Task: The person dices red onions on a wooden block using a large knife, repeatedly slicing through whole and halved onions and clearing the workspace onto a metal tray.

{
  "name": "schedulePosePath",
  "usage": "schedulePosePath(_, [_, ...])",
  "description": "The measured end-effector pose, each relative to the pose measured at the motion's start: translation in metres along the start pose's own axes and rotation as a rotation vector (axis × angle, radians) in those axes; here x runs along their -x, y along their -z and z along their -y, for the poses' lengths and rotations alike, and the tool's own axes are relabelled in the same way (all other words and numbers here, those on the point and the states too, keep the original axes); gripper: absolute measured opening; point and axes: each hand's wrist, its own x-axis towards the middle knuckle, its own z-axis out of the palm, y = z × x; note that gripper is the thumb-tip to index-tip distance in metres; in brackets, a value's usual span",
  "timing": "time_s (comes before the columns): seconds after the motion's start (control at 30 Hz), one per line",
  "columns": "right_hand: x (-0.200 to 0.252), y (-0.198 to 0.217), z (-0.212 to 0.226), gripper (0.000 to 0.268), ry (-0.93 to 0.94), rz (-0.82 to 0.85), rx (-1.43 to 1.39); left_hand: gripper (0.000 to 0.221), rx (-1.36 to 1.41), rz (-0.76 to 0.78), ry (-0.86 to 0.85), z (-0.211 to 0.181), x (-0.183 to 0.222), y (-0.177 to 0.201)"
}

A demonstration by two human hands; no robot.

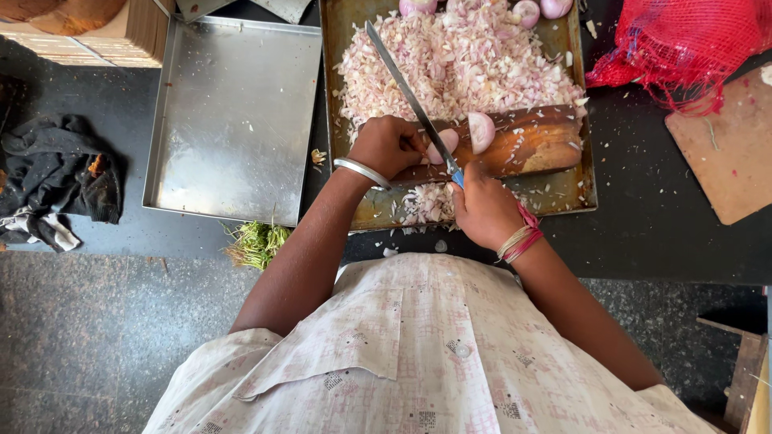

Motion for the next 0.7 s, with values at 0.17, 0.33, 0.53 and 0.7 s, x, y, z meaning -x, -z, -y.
schedulePosePath(0.17, [-0.002, 0.001, 0.002, 0.03, -0.034, 0.044, 0.02, 0.012, -0.009, 0.008, 0.019, 0.0, -0.001, 0.0])
schedulePosePath(0.33, [-0.003, -0.012, -0.005, 0.03, -0.04, 0.047, 0.04, 0.011, -0.005, 0.016, 0.023, -0.002, 0.0, 0.002])
schedulePosePath(0.53, [-0.004, -0.014, -0.01, 0.026, 0.011, 0.076, 0.03, 0.012, -0.009, 0.026, 0.028, -0.008, 0.002, 0.004])
schedulePosePath(0.7, [0.002, 0.004, -0.001, 0.027, -0.006, -0.003, -0.03, 0.014, -0.036, -0.009, 0.016, -0.005, 0.002, 0.001])
